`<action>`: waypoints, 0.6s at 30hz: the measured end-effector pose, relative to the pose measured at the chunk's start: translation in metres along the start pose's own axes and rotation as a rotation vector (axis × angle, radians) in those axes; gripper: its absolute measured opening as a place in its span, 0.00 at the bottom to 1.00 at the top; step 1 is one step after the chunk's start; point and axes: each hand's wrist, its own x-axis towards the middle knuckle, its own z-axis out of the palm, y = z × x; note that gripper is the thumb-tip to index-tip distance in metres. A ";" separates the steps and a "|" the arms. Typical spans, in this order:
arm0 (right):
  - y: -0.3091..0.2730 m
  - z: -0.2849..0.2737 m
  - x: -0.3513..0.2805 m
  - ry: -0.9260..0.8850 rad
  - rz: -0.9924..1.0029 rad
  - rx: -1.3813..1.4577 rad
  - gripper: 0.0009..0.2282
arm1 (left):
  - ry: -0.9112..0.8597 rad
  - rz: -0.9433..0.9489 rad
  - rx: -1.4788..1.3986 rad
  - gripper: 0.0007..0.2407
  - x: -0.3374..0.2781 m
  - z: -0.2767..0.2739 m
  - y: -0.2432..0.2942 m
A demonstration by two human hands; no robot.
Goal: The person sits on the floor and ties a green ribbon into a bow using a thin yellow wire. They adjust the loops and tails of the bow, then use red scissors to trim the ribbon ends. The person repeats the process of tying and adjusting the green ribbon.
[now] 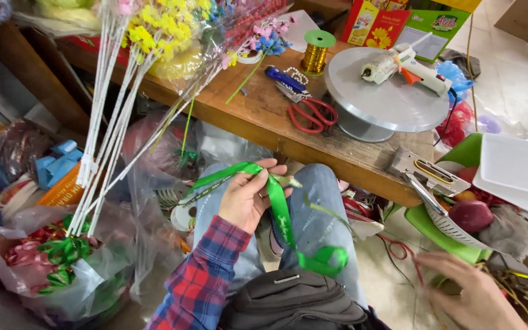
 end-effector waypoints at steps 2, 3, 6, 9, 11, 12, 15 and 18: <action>-0.057 -0.012 0.004 0.152 -0.182 0.099 0.19 | 0.015 -0.009 0.020 0.11 -0.004 0.001 -0.001; -0.083 -0.019 0.005 0.309 -0.356 0.186 0.15 | 0.030 -0.019 0.031 0.11 -0.005 0.003 -0.003; -0.155 -0.006 0.047 0.359 -0.470 0.386 0.13 | 0.106 -0.071 0.049 0.12 -0.014 0.011 -0.005; -0.214 0.012 0.077 0.215 -0.689 0.426 0.21 | 0.085 -0.023 0.062 0.12 -0.019 0.008 0.000; -0.231 0.035 0.099 0.066 -0.678 0.625 0.19 | 0.123 0.007 0.100 0.13 -0.012 -0.009 -0.008; -0.238 0.044 0.112 -0.091 -0.653 0.816 0.17 | 0.161 0.030 0.129 0.13 -0.005 -0.016 -0.012; -0.233 0.104 0.138 -0.004 -0.564 0.568 0.10 | 0.275 0.000 0.138 0.15 -0.003 -0.015 -0.013; -0.214 0.144 0.155 -0.145 -0.496 0.939 0.15 | 0.378 -0.041 0.029 0.18 0.014 -0.054 -0.036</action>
